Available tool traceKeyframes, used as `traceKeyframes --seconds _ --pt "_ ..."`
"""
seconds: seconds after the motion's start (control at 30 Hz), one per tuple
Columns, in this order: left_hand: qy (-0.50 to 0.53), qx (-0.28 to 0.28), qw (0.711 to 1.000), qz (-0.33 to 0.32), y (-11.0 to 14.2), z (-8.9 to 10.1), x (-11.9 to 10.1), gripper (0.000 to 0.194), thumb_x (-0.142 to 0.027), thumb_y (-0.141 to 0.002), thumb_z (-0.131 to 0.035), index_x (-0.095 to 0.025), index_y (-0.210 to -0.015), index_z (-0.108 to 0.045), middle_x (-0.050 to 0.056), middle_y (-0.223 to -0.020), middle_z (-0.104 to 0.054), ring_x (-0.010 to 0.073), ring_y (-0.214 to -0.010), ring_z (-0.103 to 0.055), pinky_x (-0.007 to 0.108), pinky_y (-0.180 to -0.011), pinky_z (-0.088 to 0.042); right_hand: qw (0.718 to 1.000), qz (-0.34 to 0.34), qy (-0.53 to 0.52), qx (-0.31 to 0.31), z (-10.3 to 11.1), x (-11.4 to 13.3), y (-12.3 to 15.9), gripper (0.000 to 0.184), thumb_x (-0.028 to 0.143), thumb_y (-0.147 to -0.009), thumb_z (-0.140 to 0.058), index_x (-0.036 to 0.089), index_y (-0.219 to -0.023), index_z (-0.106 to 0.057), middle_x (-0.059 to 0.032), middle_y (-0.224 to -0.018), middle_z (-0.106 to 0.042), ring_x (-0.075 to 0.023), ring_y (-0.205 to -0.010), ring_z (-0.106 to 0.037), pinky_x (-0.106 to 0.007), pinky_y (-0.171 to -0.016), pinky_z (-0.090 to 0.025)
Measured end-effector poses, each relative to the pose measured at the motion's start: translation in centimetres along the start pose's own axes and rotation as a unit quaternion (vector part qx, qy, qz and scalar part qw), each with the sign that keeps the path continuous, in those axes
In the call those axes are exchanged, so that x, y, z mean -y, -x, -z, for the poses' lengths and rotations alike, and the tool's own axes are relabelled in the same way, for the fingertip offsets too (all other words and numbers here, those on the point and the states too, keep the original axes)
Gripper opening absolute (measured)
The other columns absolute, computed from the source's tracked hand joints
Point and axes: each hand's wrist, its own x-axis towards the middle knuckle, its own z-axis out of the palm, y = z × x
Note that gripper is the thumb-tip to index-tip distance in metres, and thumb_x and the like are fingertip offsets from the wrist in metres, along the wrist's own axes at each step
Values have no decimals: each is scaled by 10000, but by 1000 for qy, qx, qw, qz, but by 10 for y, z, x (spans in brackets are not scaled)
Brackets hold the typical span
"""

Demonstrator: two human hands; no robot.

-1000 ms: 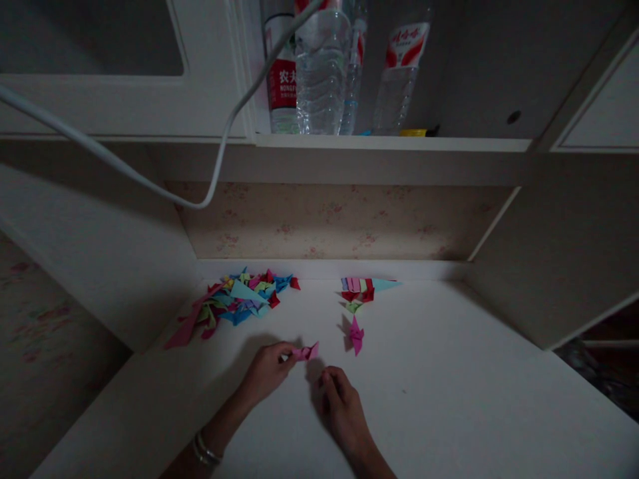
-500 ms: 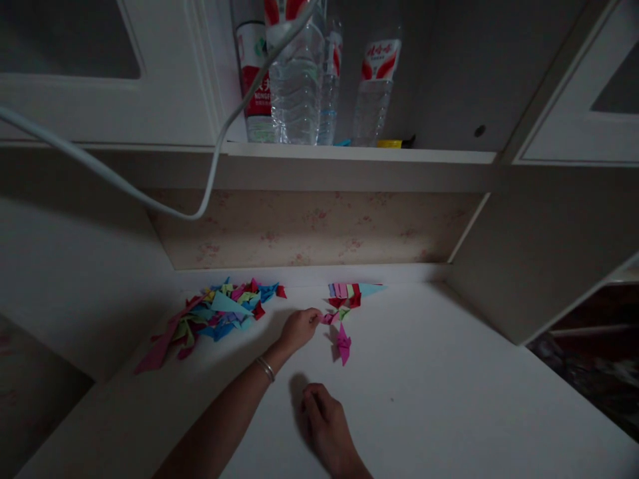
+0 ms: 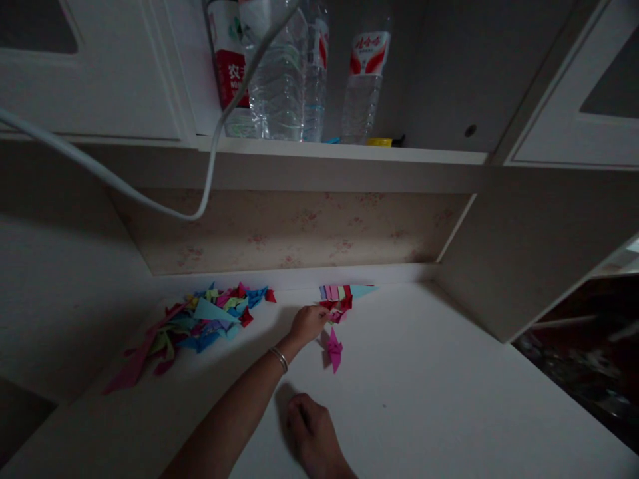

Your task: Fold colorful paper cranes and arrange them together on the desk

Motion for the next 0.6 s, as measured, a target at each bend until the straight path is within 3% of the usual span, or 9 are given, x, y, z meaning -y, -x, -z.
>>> traceKeyframes --seconds 0.4,0.6 --pt "-43 32 998 -34 -14 -19 5 232 -206 -803 -538 -228 -884 -755 24 -863 -754 165 -784 -654 221 -707 -429 999 25 27 -5 -1 -2 -1 228 210 -900 -421 184 -813 -630 -13 -746 -648 -134 -677 -579 -199 -620 -395" --pt "-48 56 997 -31 -16 -19 6 235 -192 -801 -527 -190 -816 -762 31 -788 -745 158 -721 -631 219 -674 -411 999 25 37 -5 0 0 -1 225 191 -889 -425 184 -797 -631 -17 -755 -649 -138 -688 -579 -203 -627 -398"
